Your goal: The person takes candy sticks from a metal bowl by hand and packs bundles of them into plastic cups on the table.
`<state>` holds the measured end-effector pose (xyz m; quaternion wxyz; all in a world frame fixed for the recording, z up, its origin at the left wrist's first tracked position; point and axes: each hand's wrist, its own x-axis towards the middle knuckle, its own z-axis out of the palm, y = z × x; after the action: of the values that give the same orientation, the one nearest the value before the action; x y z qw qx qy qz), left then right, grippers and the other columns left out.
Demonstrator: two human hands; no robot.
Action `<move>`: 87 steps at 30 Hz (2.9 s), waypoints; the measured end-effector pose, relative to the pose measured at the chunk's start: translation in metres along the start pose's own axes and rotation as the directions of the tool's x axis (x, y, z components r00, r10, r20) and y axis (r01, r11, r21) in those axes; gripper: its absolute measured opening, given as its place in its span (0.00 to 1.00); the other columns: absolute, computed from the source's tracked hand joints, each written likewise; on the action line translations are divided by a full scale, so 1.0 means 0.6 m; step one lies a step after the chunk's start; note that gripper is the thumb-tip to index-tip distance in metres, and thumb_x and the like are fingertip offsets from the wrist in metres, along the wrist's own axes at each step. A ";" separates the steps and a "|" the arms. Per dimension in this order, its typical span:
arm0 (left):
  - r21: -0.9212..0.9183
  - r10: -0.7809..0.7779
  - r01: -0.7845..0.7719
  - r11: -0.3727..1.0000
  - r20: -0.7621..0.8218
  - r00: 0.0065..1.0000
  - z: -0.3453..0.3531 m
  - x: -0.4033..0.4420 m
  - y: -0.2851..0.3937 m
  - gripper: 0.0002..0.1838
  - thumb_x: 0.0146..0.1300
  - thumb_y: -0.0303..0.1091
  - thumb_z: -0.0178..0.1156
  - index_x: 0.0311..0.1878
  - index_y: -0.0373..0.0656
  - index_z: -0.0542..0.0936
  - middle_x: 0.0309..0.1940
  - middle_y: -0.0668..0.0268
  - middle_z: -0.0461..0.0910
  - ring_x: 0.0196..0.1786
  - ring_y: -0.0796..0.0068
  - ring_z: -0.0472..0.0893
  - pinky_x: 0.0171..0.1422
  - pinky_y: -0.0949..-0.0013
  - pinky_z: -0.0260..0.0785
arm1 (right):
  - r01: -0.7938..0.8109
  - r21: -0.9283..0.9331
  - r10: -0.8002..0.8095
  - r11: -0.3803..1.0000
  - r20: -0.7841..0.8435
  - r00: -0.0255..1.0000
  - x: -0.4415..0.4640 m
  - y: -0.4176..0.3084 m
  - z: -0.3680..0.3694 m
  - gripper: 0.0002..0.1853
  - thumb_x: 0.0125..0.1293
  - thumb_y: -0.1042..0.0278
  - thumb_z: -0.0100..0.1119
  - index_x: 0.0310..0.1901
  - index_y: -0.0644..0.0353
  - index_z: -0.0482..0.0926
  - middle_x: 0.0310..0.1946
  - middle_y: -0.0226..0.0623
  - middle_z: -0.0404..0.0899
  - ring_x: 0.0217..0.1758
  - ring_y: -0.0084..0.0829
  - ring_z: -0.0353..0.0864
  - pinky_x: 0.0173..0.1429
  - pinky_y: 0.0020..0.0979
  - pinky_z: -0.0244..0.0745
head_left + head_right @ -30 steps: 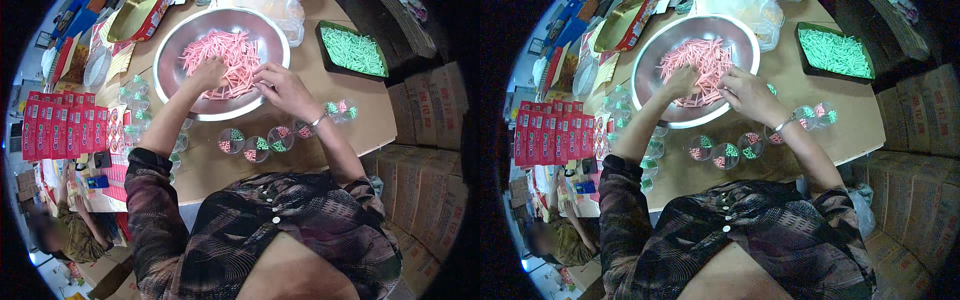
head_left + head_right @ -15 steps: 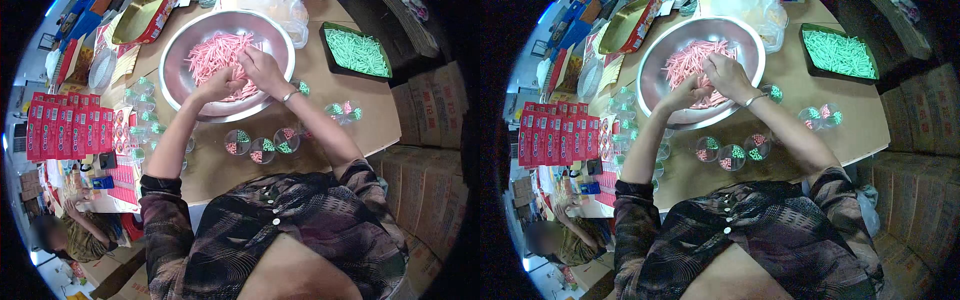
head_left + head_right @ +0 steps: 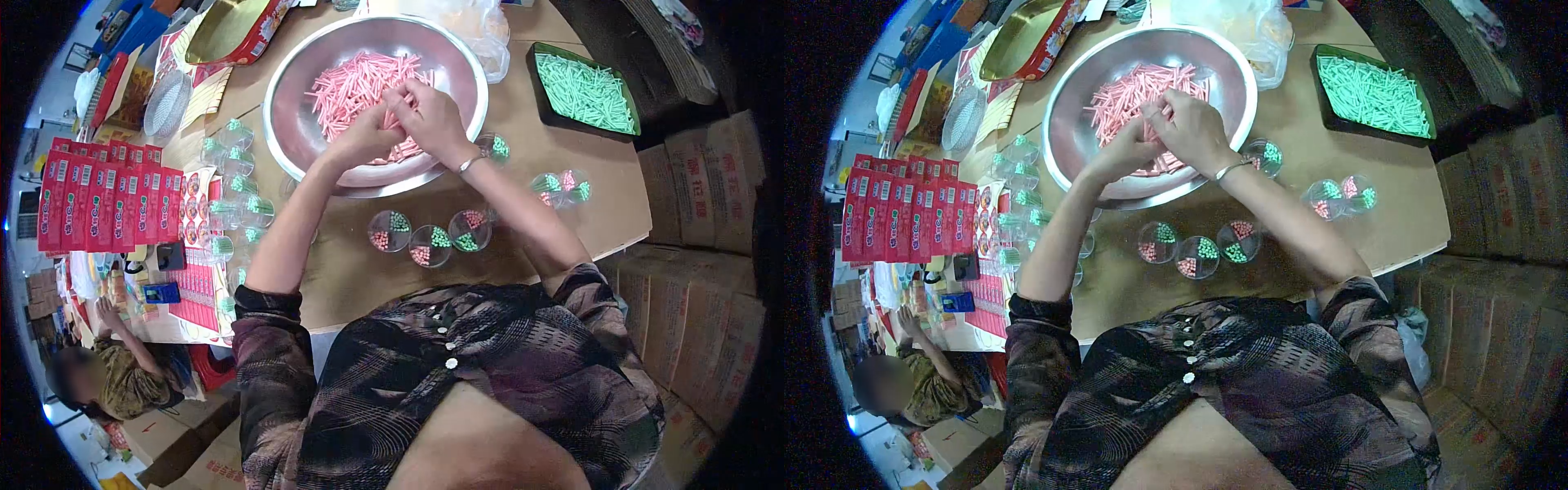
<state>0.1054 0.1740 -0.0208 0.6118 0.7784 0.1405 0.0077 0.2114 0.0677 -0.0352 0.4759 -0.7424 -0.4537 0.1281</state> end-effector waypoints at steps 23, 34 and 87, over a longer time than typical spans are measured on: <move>-0.377 -0.016 -0.282 0.882 -0.622 0.782 0.058 -0.013 0.001 0.21 0.73 0.49 0.45 0.51 0.36 0.69 0.38 0.59 0.73 0.33 0.73 0.72 0.40 0.71 0.69 | 0.049 0.400 0.027 0.915 -0.183 0.983 0.015 -0.024 0.025 0.11 0.62 0.62 0.62 0.32 0.62 0.78 0.21 0.31 0.77 0.20 0.23 0.73 0.27 0.24 0.70; 0.007 0.220 -0.451 0.893 -0.880 0.422 0.112 0.005 0.013 0.16 0.75 0.41 0.41 0.36 0.40 0.70 0.27 0.68 0.69 0.29 0.79 0.67 0.36 0.73 0.64 | 0.151 0.394 -0.012 0.907 -0.334 0.943 -0.004 -0.038 0.040 0.14 0.71 0.59 0.50 0.43 0.62 0.76 0.26 0.31 0.76 0.25 0.22 0.71 0.32 0.25 0.69; 0.178 0.187 -0.067 0.982 -0.837 0.514 0.072 -0.363 -0.039 0.35 0.43 0.28 0.69 0.58 0.40 0.67 0.48 0.60 0.72 0.52 0.63 0.74 0.57 0.63 0.68 | 0.878 -0.071 -0.739 0.472 0.511 0.439 -0.312 -0.030 0.198 0.06 0.56 0.71 0.58 0.29 0.57 0.70 0.24 0.35 0.69 0.14 0.29 0.68 0.17 0.29 0.66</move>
<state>-0.1005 0.0883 -0.0190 0.4138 0.7198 0.3639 0.4223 0.0237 -0.0088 -0.1268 0.2395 -0.4489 -0.8597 -0.0438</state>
